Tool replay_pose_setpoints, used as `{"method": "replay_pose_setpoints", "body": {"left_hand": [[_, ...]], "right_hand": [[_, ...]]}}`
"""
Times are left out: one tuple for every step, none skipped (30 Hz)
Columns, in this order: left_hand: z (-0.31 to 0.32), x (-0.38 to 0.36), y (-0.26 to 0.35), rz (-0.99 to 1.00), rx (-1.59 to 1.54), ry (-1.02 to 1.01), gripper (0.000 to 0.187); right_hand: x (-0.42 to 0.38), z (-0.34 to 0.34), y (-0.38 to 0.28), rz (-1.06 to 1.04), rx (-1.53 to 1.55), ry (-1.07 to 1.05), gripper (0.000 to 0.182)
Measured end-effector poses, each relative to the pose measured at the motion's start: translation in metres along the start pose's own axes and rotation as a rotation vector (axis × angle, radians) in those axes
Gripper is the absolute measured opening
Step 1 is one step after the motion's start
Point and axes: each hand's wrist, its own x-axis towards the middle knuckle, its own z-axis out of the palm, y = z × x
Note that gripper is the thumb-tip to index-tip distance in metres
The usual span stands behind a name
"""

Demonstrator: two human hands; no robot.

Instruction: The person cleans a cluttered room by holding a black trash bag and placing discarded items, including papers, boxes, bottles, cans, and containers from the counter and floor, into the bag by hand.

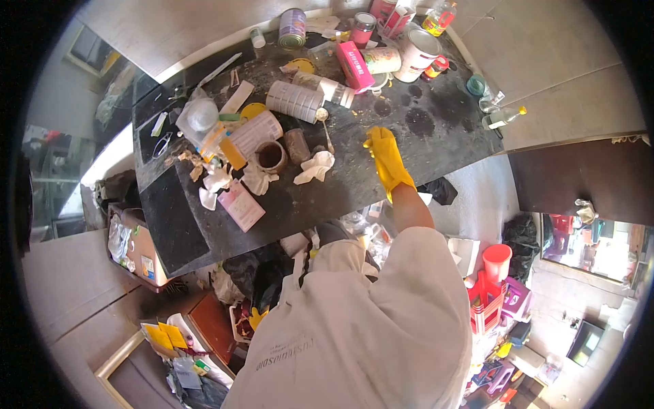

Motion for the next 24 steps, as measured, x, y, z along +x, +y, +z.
{"method": "replay_pose_setpoints", "body": {"left_hand": [[0.005,0.000,0.005,0.004,0.024,-0.005,0.047],[0.008,0.001,0.012,0.004,0.038,-0.001,0.047],[0.012,0.001,0.018,0.006,0.056,0.003,0.047],[0.015,0.000,0.023,0.009,0.073,0.005,0.047],[0.016,-0.002,0.026,0.009,0.090,0.008,0.047],[0.017,-0.004,0.031,0.012,0.107,0.019,0.047],[0.019,-0.006,0.035,0.014,0.123,0.023,0.047],[0.019,-0.009,0.039,0.014,0.139,0.031,0.047],[0.021,-0.011,0.041,0.013,0.159,0.035,0.047],[0.022,-0.015,0.044,0.011,0.169,0.045,0.047],[0.024,-0.017,0.046,0.013,0.181,0.051,0.047],[0.024,-0.020,0.048,0.011,0.191,0.059,0.047],[0.025,-0.023,0.050,0.011,0.200,0.063,0.047],[0.027,-0.026,0.051,0.011,0.208,0.073,0.047],[0.028,-0.028,0.052,0.010,0.216,0.079,0.047],[0.029,-0.031,0.053,0.012,0.222,0.084,0.047],[0.029,-0.034,0.053,0.016,0.230,0.090,0.047],[0.027,-0.037,0.053,0.022,0.247,0.095,0.047],[0.024,-0.039,0.054,0.023,0.249,0.099,0.047],[0.024,-0.040,0.053,0.027,0.262,0.101,0.047],[0.025,-0.041,0.054,0.037,0.266,0.099,0.047],[0.025,-0.040,0.052,0.043,0.265,0.098,0.047],[0.026,-0.040,0.051,0.054,0.275,0.096,0.047],[0.026,-0.041,0.050,0.063,0.275,0.097,0.047]], "right_hand": [[0.009,-0.003,0.005,0.031,-0.010,-0.008,0.029],[0.019,-0.005,0.010,0.058,-0.018,-0.018,0.030],[0.025,-0.004,0.003,0.081,-0.025,-0.032,0.031],[0.031,-0.007,-0.004,-0.010,-0.260,-0.005,0.035],[0.035,-0.013,-0.012,-0.102,-0.493,0.018,0.039],[0.038,-0.014,-0.020,-0.197,-0.722,0.039,0.045],[0.057,-0.008,-0.024,-0.168,-0.626,0.159,0.059],[0.073,-0.004,-0.027,-0.265,-0.616,0.178,0.060],[0.075,0.001,-0.058,-0.361,-0.606,0.197,0.061],[0.078,0.007,-0.084,-0.456,-0.594,0.216,0.061],[0.087,0.014,-0.102,-0.415,-0.596,0.184,0.061],[0.098,0.021,-0.118,-0.377,-0.596,0.153,0.061],[0.111,0.028,-0.126,-0.341,-0.596,0.123,0.061],[0.126,0.034,-0.124,-0.307,-0.531,0.119,0.058],[0.140,0.042,-0.117,-0.274,-0.466,0.114,0.055],[0.158,0.051,-0.105,-0.238,-0.404,0.108,0.052],[0.190,0.053,-0.083,-0.220,-0.623,0.173,0.044],[0.185,0.057,-0.087,-0.228,-0.537,0.213,0.043],[0.174,0.058,-0.098,-0.234,-0.451,0.256,0.042],[0.165,0.059,-0.105,-0.242,-0.370,0.298,0.041],[0.171,0.060,-0.098,-0.414,-0.424,0.387,0.042],[0.156,0.060,-0.112,-0.540,-0.387,0.342,0.041],[0.137,0.056,-0.127,-0.670,-0.348,0.295,0.041],[0.116,0.053,-0.147,-0.799,-0.305,0.246,0.041]]}}
